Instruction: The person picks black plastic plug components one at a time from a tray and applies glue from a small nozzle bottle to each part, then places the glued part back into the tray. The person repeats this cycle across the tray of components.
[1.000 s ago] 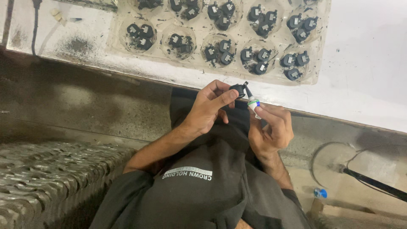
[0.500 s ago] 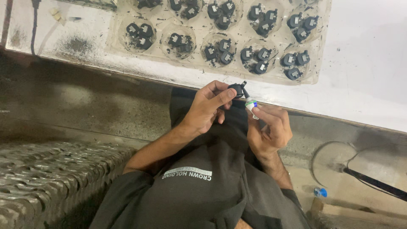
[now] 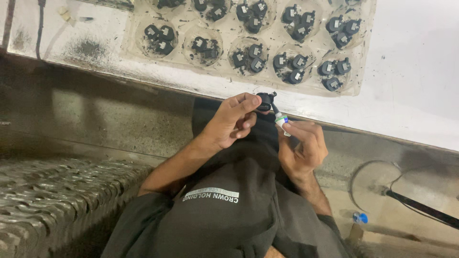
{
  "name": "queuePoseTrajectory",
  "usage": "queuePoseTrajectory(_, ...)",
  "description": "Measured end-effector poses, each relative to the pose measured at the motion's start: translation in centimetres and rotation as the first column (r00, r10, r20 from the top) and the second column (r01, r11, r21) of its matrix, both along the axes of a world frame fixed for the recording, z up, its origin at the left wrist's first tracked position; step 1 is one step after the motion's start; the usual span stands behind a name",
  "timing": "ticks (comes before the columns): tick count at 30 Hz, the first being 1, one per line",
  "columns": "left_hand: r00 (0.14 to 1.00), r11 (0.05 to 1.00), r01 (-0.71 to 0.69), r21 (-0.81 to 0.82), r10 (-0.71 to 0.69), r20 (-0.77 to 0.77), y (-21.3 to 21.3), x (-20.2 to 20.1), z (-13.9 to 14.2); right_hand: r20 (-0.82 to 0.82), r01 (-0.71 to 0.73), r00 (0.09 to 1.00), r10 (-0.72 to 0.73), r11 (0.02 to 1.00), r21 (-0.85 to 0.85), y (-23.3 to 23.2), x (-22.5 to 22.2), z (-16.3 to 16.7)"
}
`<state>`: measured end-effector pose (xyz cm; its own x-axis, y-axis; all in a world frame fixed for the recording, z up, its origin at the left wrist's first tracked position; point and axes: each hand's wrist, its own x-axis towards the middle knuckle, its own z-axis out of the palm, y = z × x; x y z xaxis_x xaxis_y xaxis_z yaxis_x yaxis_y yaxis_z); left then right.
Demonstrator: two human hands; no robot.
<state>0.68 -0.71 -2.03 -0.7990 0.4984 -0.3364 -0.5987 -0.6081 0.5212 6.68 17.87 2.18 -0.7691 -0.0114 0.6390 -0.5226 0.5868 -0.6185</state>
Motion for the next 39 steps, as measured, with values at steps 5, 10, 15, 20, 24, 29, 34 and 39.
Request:
queuePoseTrajectory(5,0.989,0.993,-0.052,-0.104,0.037,-0.142,-2.4,-1.0,0.3,0.113,0.016,0.993,-0.024,0.997,0.07,-0.7,0.0,0.7)
queuePoseTrajectory(10,0.627,0.682,-0.54,-0.493,-0.064,-0.776,-7.5,-4.6,0.1,0.084,0.043,0.996,-0.043,0.999,0.004,-1.9,0.1,0.9)
queuePoseTrajectory(15,0.557,-0.038,-0.809,-0.587,-0.37,-0.744,-10.3,-8.5,-0.4,0.099,0.04,0.994,-0.037,0.999,-0.034,-2.5,-0.1,1.0)
queuePoseTrajectory(20,0.524,-0.194,-0.842,-0.503,-0.513,-0.68,-11.4,-10.6,-0.9,0.099,0.042,0.994,-0.036,0.997,-0.06,-3.5,0.2,1.9)
queuePoseTrajectory(24,0.523,-0.189,-0.843,-0.504,-0.511,-0.682,-11.8,-10.3,-1.0,0.085,0.044,0.996,-0.039,0.997,-0.06,-3.7,0.6,3.0)
queuePoseTrajectory(29,0.547,-0.191,-0.822,-0.537,-0.528,-0.649,-12.3,-9.7,-0.3,0.097,0.051,0.994,-0.045,0.997,-0.059,-4.2,1.4,3.9)
queuePoseTrajectory(34,0.503,-0.226,-0.853,-0.471,-0.599,-0.623,-11.8,-8.6,0.1,0.077,0.055,0.996,-0.052,0.997,-0.044,-3.9,2.3,5.0)
queuePoseTrajectory(39,0.546,-0.2,-0.816,-0.543,-0.576,-0.609,-10.8,-8.2,0.6,0.086,0.049,0.995,-0.046,0.998,-0.038,-2.9,2.4,5.7)
